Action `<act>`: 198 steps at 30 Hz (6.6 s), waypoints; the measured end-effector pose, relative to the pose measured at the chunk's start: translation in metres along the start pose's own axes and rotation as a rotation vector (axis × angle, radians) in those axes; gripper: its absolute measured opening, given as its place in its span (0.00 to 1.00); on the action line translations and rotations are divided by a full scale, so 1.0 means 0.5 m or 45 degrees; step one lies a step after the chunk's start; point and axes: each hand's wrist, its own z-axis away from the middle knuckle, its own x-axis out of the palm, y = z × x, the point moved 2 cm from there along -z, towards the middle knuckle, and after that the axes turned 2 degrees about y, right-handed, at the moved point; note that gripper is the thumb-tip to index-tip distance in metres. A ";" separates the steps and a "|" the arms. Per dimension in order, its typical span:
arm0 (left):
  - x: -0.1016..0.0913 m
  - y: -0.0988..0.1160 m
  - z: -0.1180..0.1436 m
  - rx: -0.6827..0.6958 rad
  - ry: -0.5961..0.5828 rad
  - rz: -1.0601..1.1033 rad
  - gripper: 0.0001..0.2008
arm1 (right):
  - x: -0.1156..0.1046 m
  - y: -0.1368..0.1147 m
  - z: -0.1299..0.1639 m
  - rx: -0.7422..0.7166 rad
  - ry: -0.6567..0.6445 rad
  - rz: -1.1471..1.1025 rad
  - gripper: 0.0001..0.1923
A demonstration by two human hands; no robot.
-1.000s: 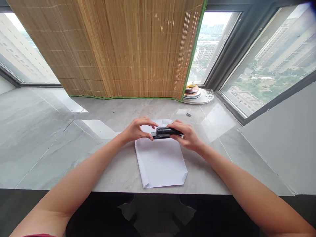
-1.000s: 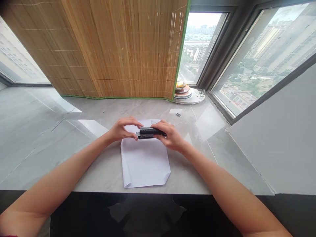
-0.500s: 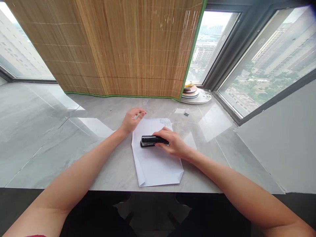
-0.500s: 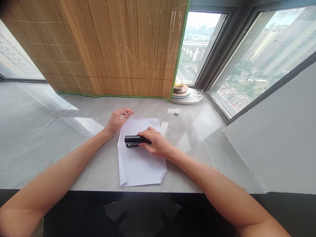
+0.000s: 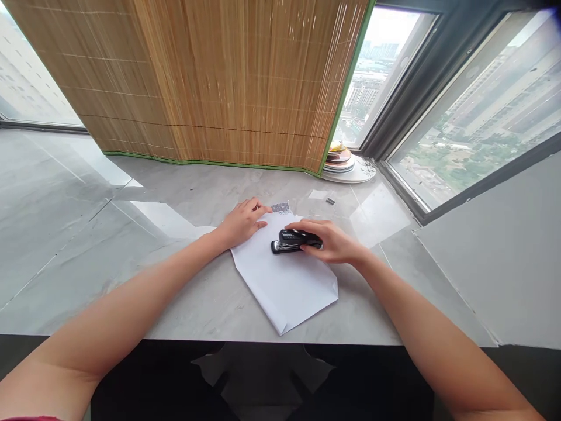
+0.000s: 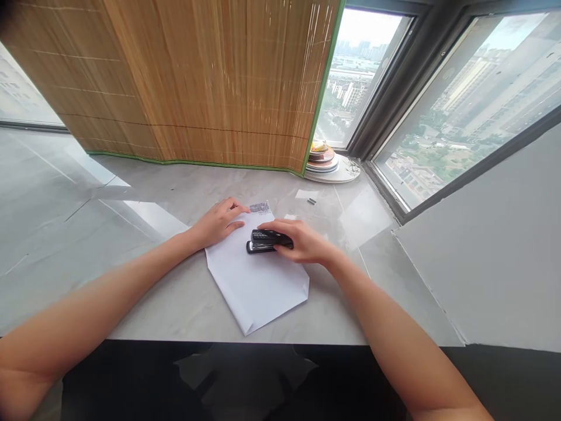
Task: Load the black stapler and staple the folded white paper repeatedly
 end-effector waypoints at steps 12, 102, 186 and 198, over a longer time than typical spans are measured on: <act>-0.030 -0.006 0.009 0.119 0.036 0.463 0.14 | -0.069 0.100 0.035 0.414 0.335 0.268 0.24; 0.010 0.067 0.017 0.323 -0.518 0.087 0.35 | -0.060 0.083 0.028 0.496 0.232 0.458 0.24; -0.171 -0.241 0.054 -0.621 1.054 1.914 0.14 | -0.155 0.251 0.245 1.311 0.626 1.036 0.20; -0.200 -0.290 0.094 -0.620 1.159 1.991 0.21 | -0.071 0.257 0.085 0.625 0.114 0.419 0.36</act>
